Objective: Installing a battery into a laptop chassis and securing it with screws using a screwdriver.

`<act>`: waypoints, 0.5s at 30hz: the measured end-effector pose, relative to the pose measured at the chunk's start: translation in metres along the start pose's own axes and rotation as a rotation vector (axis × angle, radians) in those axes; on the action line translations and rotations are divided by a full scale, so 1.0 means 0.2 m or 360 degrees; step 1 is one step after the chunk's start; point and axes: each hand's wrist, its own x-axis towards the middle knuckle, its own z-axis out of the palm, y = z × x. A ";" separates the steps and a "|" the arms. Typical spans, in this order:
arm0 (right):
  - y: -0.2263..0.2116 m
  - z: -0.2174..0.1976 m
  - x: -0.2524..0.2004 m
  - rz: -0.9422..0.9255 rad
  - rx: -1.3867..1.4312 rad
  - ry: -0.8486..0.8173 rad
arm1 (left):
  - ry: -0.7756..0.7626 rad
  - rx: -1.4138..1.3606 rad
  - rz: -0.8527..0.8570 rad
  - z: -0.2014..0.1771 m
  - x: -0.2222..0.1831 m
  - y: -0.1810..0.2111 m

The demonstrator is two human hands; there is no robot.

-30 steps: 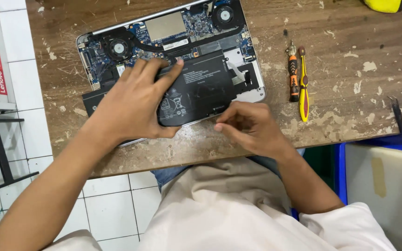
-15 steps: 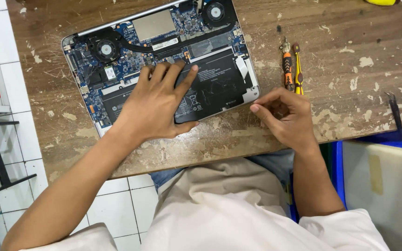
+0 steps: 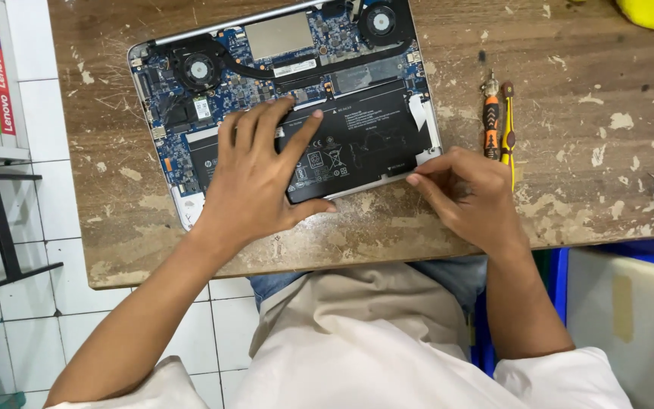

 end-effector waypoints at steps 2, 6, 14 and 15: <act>-0.02 0.00 0.02 -0.0054 -0.0141 -0.0029 | 0.0034 0.0025 -0.0121 -0.05 -0.06 0.00; 0.03 0.04 0.04 -0.0299 -0.0496 -0.0031 | -0.0033 0.0080 -0.0259 -0.11 -0.18 -0.07; 0.04 0.04 0.12 -0.0544 -0.0844 -0.0164 | 0.0302 -0.0311 -0.0191 -0.06 -0.25 -0.14; 0.04 0.04 0.13 -0.0550 -0.0844 -0.0165 | 0.0306 -0.0309 -0.0194 -0.05 -0.25 -0.15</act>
